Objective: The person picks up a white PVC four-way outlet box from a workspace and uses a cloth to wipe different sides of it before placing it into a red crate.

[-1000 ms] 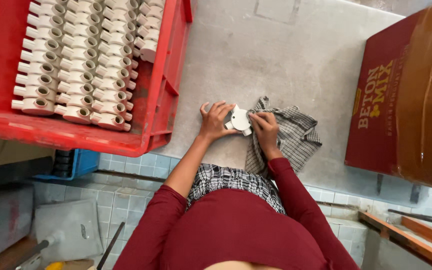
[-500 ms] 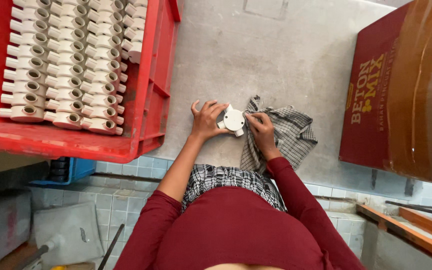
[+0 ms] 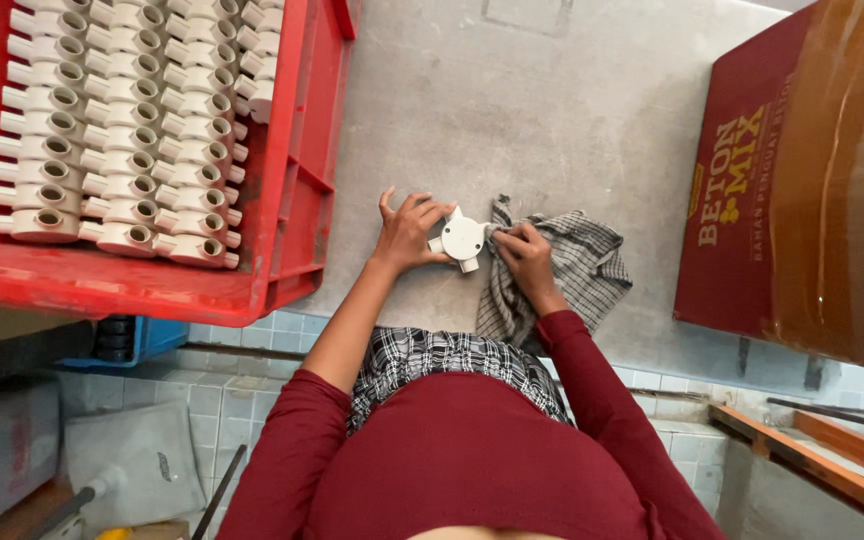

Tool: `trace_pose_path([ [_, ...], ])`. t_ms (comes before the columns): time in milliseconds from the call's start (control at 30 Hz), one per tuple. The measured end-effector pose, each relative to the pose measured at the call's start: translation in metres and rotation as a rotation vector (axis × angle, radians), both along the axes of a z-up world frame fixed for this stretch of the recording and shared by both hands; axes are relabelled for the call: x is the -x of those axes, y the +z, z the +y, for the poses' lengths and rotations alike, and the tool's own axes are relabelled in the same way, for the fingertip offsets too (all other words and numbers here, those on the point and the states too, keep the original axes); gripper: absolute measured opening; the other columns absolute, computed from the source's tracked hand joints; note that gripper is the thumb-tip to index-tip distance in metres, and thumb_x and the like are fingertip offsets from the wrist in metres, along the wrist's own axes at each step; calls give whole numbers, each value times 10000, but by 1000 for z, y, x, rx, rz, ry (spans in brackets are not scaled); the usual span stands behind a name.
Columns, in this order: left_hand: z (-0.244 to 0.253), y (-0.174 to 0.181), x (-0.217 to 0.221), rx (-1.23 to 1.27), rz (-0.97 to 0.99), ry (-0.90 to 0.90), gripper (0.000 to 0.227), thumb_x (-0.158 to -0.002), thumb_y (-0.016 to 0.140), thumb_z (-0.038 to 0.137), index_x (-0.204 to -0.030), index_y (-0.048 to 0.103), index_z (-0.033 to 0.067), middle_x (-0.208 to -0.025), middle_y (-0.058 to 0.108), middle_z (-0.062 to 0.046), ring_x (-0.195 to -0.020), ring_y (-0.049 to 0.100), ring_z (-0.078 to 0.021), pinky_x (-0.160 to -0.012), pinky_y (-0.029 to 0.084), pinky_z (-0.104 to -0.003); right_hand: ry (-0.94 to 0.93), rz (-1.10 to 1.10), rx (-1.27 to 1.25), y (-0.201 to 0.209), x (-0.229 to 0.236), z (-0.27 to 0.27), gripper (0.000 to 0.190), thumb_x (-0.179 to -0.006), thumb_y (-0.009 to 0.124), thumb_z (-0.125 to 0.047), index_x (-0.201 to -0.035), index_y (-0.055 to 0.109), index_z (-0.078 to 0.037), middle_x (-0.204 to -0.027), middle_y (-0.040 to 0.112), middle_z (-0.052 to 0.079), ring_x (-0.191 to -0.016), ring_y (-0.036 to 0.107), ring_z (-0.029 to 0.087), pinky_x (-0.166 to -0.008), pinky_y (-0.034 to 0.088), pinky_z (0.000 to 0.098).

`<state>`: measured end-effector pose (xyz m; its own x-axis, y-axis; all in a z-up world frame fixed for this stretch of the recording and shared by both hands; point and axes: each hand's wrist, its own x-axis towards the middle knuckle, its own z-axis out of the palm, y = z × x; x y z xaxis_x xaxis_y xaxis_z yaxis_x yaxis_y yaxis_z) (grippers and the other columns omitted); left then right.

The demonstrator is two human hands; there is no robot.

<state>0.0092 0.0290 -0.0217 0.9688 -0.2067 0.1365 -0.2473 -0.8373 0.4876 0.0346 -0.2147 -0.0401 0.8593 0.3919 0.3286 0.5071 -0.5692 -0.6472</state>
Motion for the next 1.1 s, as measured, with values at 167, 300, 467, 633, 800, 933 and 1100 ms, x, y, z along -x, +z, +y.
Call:
trace_pose_path([
  [167,2,-2,-7,6,40,-50,745,-443,786,494,-1124,585,269,-1104,631,64,-1177,464,-154,-1012,95,-612,-86,58,52,12,-16,-35,71,-822,707,-124,-892,720,-123,-755,561,68,-662,597,278,-589,490,378],
  [300,3,-2,-6,-35,46,-67,746,-440,785,496,-1124,575,287,-1108,625,72,-1183,456,-151,-1015,90,-606,101,268,11,19,-17,5,121,-848,656,-160,-957,702,-136,-781,578,96,-764,606,334,-678,487,411],
  [467,5,0,-6,-43,43,-53,741,-451,779,509,-1130,570,297,-1117,614,86,-1183,445,-156,-1008,86,-611,143,426,175,36,-35,17,169,-908,559,-243,-1025,668,-189,-895,630,66,-903,616,305,-798,483,409],
  [633,2,-1,-4,-13,66,8,746,-434,775,510,-1119,581,291,-1088,630,83,-1179,450,-144,-1020,77,-611,90,318,205,21,-27,-10,127,-866,596,-164,-970,669,-160,-864,647,70,-865,631,316,-784,502,402],
  [800,1,-10,-1,-8,-5,3,764,-433,775,523,-1126,576,270,-1086,622,66,-1156,457,-162,-1001,106,-626,-14,134,-47,32,5,7,136,-855,623,-91,-965,683,-146,-780,561,50,-782,601,286,-713,493,351],
  [933,-2,-14,3,-9,-13,35,765,-413,790,499,-1113,573,281,-1085,615,82,-1152,461,-154,-1007,110,-623,125,133,34,24,41,30,166,-789,665,-91,-939,687,-159,-787,567,70,-747,601,299,-670,506,384],
  [1100,-3,-7,4,18,-15,58,730,-455,770,509,-1116,571,271,-1080,602,83,-1135,449,-140,-1002,115,-619,157,-180,200,20,47,7,69,-784,688,-141,-767,632,-178,-621,465,16,-594,543,218,-558,477,322],
])
